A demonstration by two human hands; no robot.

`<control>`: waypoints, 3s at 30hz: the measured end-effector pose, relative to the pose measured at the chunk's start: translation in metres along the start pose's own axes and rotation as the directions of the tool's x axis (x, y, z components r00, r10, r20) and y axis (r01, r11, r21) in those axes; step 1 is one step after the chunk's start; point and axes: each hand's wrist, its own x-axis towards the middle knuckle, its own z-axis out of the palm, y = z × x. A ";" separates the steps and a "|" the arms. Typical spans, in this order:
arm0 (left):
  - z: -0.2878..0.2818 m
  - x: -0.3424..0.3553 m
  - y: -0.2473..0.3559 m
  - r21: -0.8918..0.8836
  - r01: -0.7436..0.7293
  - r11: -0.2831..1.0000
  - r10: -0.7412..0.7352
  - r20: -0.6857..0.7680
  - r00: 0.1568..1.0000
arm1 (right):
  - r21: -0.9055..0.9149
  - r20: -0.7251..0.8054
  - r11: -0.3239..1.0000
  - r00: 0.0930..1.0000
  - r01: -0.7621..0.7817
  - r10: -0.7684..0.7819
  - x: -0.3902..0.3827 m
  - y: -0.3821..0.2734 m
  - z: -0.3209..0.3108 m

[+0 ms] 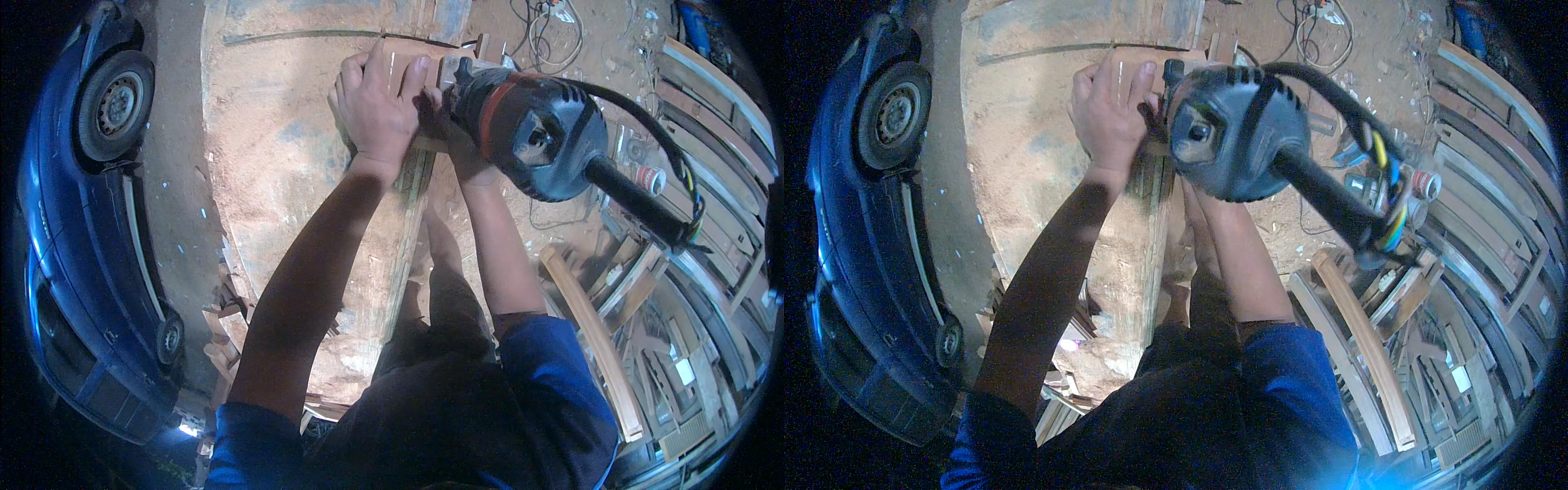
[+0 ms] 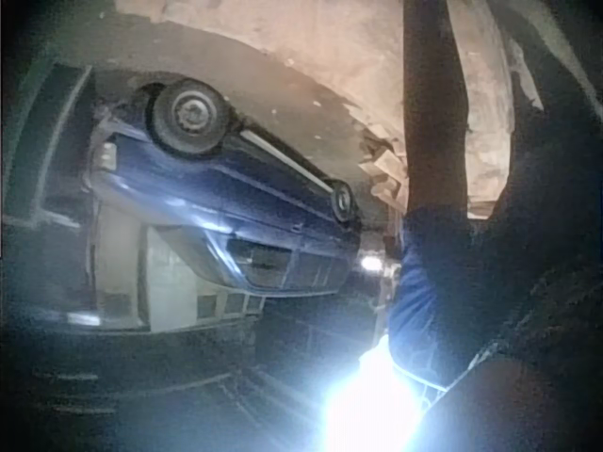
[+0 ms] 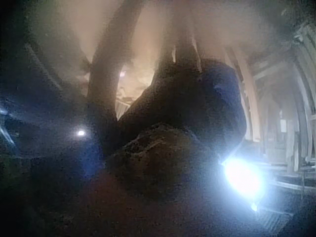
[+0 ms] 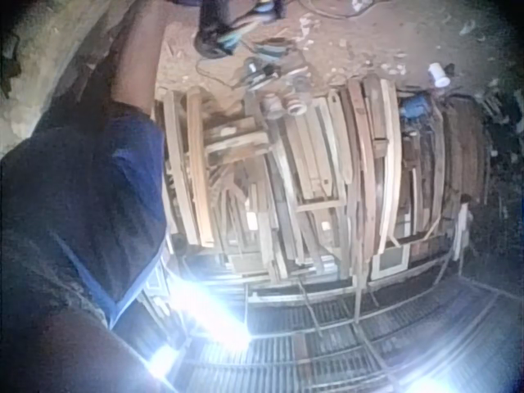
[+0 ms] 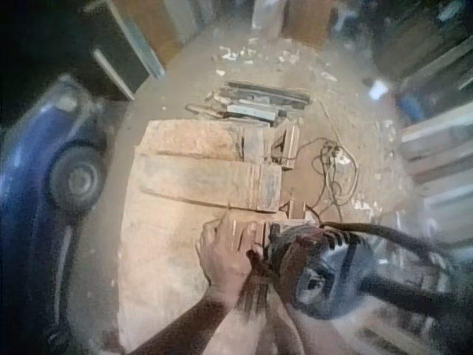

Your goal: The person uses a handheld electric circular saw to cut a rectangular piece of wood on a workbench. They position the wood, guide the saw along the length of the piece to make a cut, and then move the resulting pieces aside.

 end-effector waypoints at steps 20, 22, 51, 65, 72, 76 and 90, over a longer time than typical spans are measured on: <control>0.008 -0.004 -0.019 -0.086 -0.009 0.996 0.012 0.035 0.999 | 0.135 -0.010 0.989 0.998 0.061 -0.060 0.046 -0.006 0.004; 0.005 -0.002 -0.014 -0.011 -0.014 1.000 0.015 0.038 0.999 | 0.174 -0.022 0.983 0.998 0.062 -0.060 0.047 -0.006 0.002; -0.031 -0.058 0.011 0.068 -0.339 0.938 0.318 0.218 0.923 | 0.671 -0.063 0.607 0.783 -0.426 0.619 -0.154 0.001 -0.196; -0.018 -0.015 -0.010 -0.113 -0.426 0.898 0.440 0.176 0.881 | -0.379 0.249 0.925 0.958 -0.038 0.141 -0.102 -0.027 -0.091; -0.015 -0.010 -0.018 -0.145 -0.424 0.894 0.441 0.118 0.890 | -0.053 -0.118 0.998 0.992 0.042 -0.048 -0.101 -0.018 -0.040; -0.015 -0.009 -0.022 -0.132 -0.419 0.898 0.435 0.125 0.892 | -0.042 -0.187 0.995 0.978 0.087 -0.094 -0.102 -0.009 -0.038; -0.014 -0.005 -0.026 -0.107 -0.448 0.887 0.458 0.100 0.883 | -0.028 -0.196 0.998 0.979 0.059 -0.063 -0.086 -0.015 -0.016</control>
